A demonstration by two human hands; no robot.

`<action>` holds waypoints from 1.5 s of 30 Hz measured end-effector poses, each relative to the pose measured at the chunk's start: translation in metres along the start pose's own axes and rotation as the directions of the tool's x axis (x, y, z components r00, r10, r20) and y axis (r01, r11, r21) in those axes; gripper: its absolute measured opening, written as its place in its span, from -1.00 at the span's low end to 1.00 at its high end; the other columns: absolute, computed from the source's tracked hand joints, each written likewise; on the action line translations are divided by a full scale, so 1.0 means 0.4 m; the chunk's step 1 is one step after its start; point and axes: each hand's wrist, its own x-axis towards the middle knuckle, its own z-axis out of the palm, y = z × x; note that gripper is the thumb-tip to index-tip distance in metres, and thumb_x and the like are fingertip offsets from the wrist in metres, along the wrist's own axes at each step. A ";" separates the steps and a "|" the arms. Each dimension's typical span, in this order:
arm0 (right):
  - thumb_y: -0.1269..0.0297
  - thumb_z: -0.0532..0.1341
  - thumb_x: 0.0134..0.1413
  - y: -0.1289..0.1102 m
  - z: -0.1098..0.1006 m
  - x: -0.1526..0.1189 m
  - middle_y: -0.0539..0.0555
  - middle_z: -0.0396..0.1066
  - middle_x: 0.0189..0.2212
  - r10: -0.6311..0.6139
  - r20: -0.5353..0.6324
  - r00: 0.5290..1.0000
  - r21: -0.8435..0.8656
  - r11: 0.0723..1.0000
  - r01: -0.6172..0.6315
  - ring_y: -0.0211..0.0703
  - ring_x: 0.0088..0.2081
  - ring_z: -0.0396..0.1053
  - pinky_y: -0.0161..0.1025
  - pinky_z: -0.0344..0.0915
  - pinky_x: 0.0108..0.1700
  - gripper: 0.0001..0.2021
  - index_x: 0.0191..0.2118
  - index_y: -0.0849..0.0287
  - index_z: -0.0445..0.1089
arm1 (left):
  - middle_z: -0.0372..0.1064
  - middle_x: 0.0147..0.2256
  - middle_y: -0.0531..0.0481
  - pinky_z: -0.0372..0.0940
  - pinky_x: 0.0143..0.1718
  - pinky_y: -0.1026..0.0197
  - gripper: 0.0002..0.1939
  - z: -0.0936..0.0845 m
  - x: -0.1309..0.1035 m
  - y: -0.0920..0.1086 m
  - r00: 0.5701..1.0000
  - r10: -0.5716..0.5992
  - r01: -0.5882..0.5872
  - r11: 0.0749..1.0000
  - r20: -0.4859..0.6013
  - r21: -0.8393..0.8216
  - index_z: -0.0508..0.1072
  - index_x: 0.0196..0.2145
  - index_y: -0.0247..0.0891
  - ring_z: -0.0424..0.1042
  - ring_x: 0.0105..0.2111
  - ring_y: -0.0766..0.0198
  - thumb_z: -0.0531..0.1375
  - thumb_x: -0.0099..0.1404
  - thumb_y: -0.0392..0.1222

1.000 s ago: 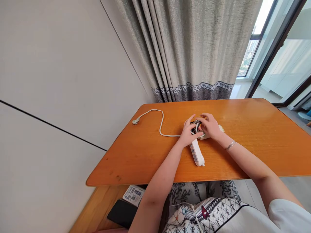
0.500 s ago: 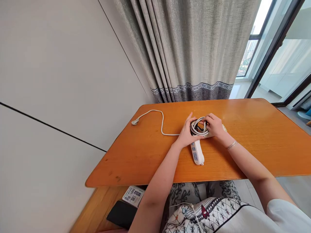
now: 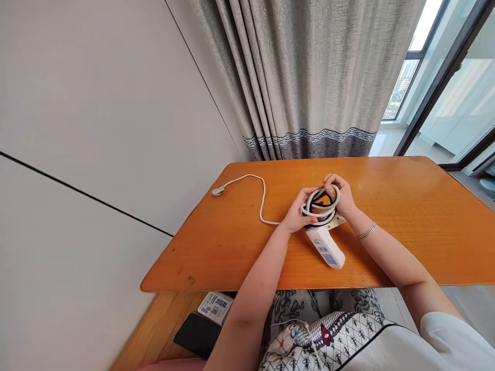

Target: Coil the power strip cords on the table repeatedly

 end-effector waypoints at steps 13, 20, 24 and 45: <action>-0.16 0.36 0.01 -0.029 0.021 -0.005 0.02 0.30 -0.47 -0.278 -0.035 0.960 -0.293 0.921 0.256 -0.17 -0.42 0.24 -0.17 0.24 -0.35 -0.59 -0.48 0.09 0.39 | 0.41 0.12 -0.27 0.25 0.25 -0.09 0.05 0.033 -0.010 0.000 0.994 -0.022 -0.003 0.975 -0.108 -0.222 0.35 0.08 -0.20 0.40 0.17 -0.15 0.34 -0.22 0.56; -0.35 0.32 -0.08 -0.011 0.024 -0.002 0.01 0.34 -0.51 -0.201 -0.052 0.978 -0.305 0.936 0.176 -0.17 -0.44 0.27 -0.16 0.27 -0.34 -0.47 -0.49 0.10 0.44 | 0.52 -0.10 -0.15 0.40 0.03 -0.04 -0.21 0.047 0.000 0.005 0.958 0.030 -0.075 0.986 -0.284 -0.149 0.37 -0.15 -0.19 0.54 -0.05 -0.01 0.35 -0.10 0.49; -0.31 0.39 -0.15 -0.024 0.020 0.002 -0.02 0.38 -0.57 -0.125 0.004 0.992 -0.261 0.958 0.121 -0.22 -0.51 0.26 -0.22 0.24 -0.40 -0.49 -0.48 0.11 0.46 | 0.55 -0.27 -0.03 0.44 -0.09 0.05 -0.42 0.058 0.004 0.006 0.902 -0.030 -0.039 0.988 -0.432 -0.151 0.42 -0.29 -0.20 0.56 -0.25 0.14 0.37 0.00 0.35; -0.26 0.44 -0.21 -0.096 -0.104 0.063 -0.06 0.28 -0.64 -0.175 0.055 0.983 -0.296 0.937 0.183 -0.26 -0.57 0.20 -0.24 0.21 -0.46 -0.52 -0.44 0.10 0.50 | 0.31 0.15 -0.58 0.31 0.07 -0.23 -0.52 -0.232 -0.033 -0.005 0.507 -0.259 0.850 -0.009 -0.822 0.527 0.38 0.06 -0.41 0.34 0.18 -0.33 0.29 0.22 -0.19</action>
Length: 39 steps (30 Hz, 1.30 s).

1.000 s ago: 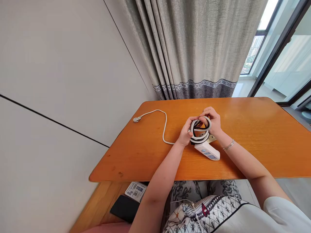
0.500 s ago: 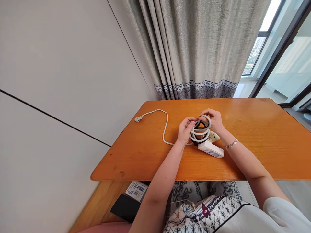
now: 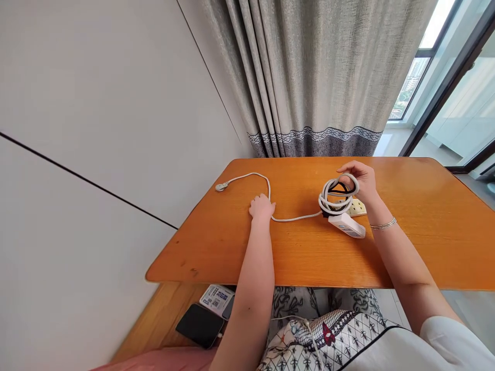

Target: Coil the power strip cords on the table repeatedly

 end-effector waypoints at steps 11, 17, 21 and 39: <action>-0.23 0.44 -0.17 -0.019 0.038 -0.019 -0.08 0.32 -0.64 -0.016 0.272 0.962 0.041 0.999 0.005 -0.30 -0.57 0.21 -0.28 0.19 -0.45 -0.53 -0.38 0.12 0.54 | 0.54 -0.17 -0.24 0.38 0.01 0.00 -0.71 -0.012 0.001 0.010 0.982 0.186 -0.185 0.974 -0.004 -0.132 0.57 -0.13 -0.29 0.52 -0.07 -0.06 0.19 0.18 -0.31; -0.36 0.25 0.00 -0.036 0.052 -0.020 0.02 0.46 -0.47 -0.117 0.389 0.914 -0.130 0.975 0.181 -0.17 -0.39 0.40 -0.19 0.34 -0.24 -0.44 -0.29 0.10 0.54 | 0.45 -0.20 -0.08 0.40 -0.05 0.13 -0.59 -0.038 -0.081 0.082 0.693 0.671 -0.665 0.455 -0.263 -0.592 0.60 -0.11 -0.20 0.47 -0.21 0.20 0.08 0.17 -0.37; -0.40 0.19 0.03 -0.052 0.032 -0.013 0.18 0.50 -0.04 -0.201 0.334 0.921 -0.495 0.794 0.353 0.15 0.16 0.32 0.15 0.07 0.27 -0.37 -0.07 0.07 0.52 | 0.41 -0.39 -0.03 0.38 -0.25 0.15 -0.72 -0.051 -0.117 0.093 0.595 0.725 -0.691 0.240 -0.348 -0.682 0.63 -0.30 -0.19 0.41 -0.36 0.23 0.12 0.15 -0.33; -0.41 -0.14 0.24 -0.013 -0.009 -0.019 0.16 0.58 -0.22 0.498 0.568 0.656 -0.447 0.855 -0.262 -0.07 -0.26 0.48 -0.17 0.39 -0.15 -0.21 -0.09 0.20 0.53 | 0.23 -0.57 0.10 0.01 -0.58 0.38 -0.83 -0.076 -0.101 0.111 0.976 0.210 -0.030 -0.130 -0.057 -0.991 0.38 -0.55 -0.27 0.23 -0.60 0.44 0.10 -0.21 -0.40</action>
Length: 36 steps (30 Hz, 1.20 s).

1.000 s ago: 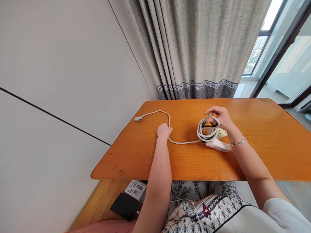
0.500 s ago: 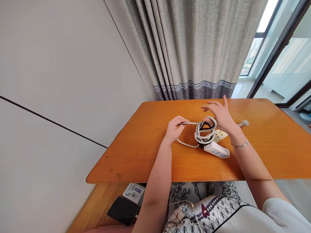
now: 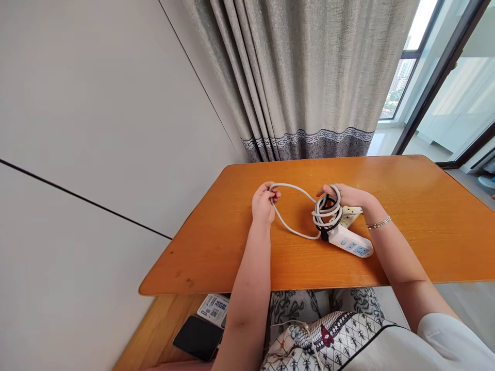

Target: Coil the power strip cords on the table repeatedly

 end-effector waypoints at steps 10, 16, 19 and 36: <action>-0.62 -0.07 -0.08 0.010 0.017 0.011 0.14 0.55 -0.37 0.006 -0.066 0.998 0.264 0.965 0.011 -0.11 -0.35 0.46 -0.19 0.41 -0.27 -0.10 -0.27 0.21 0.50 | 0.27 -0.51 0.07 0.02 -0.59 0.39 -0.81 -0.018 0.018 -0.001 1.000 -0.018 0.018 1.000 -0.001 0.011 0.39 -0.52 -0.28 0.23 -0.58 0.45 0.10 -0.20 -0.40; -0.49 0.08 0.03 -0.021 0.016 0.022 0.02 0.45 -0.50 0.195 -0.581 0.790 0.538 0.821 0.193 -0.21 -0.47 0.41 -0.28 0.34 -0.42 -0.30 -0.23 0.15 0.44 | 0.38 -0.40 0.04 0.15 -0.56 0.37 -0.67 -0.025 0.022 -0.022 0.993 -0.066 0.040 0.971 0.102 0.237 0.51 -0.22 -0.26 0.37 -0.54 0.40 0.17 0.00 -0.27; -0.46 0.09 0.07 -0.027 0.006 0.036 -0.03 0.38 -0.59 0.345 -0.638 0.689 0.688 0.657 0.309 -0.26 -0.59 0.33 -0.31 0.29 -0.53 -0.33 -0.24 0.14 0.44 | 0.46 -0.27 0.00 0.27 -0.51 0.33 -0.50 -0.009 0.007 -0.061 0.945 -0.219 0.130 0.934 0.244 0.334 0.45 -0.01 -0.20 0.44 -0.47 0.35 0.17 0.04 -0.27; -0.47 -0.16 0.14 -0.061 0.067 0.055 0.06 0.42 -0.55 0.499 -0.690 0.524 0.722 0.430 0.542 -0.12 -0.48 0.45 -0.22 0.41 -0.45 -0.25 -0.30 0.11 0.43 | 0.18 0.30 -0.34 0.03 0.32 -0.21 0.28 0.051 -0.108 -0.241 0.519 -0.234 0.053 0.969 0.822 0.242 0.05 0.38 -0.16 0.11 0.34 -0.24 0.55 -0.20 0.08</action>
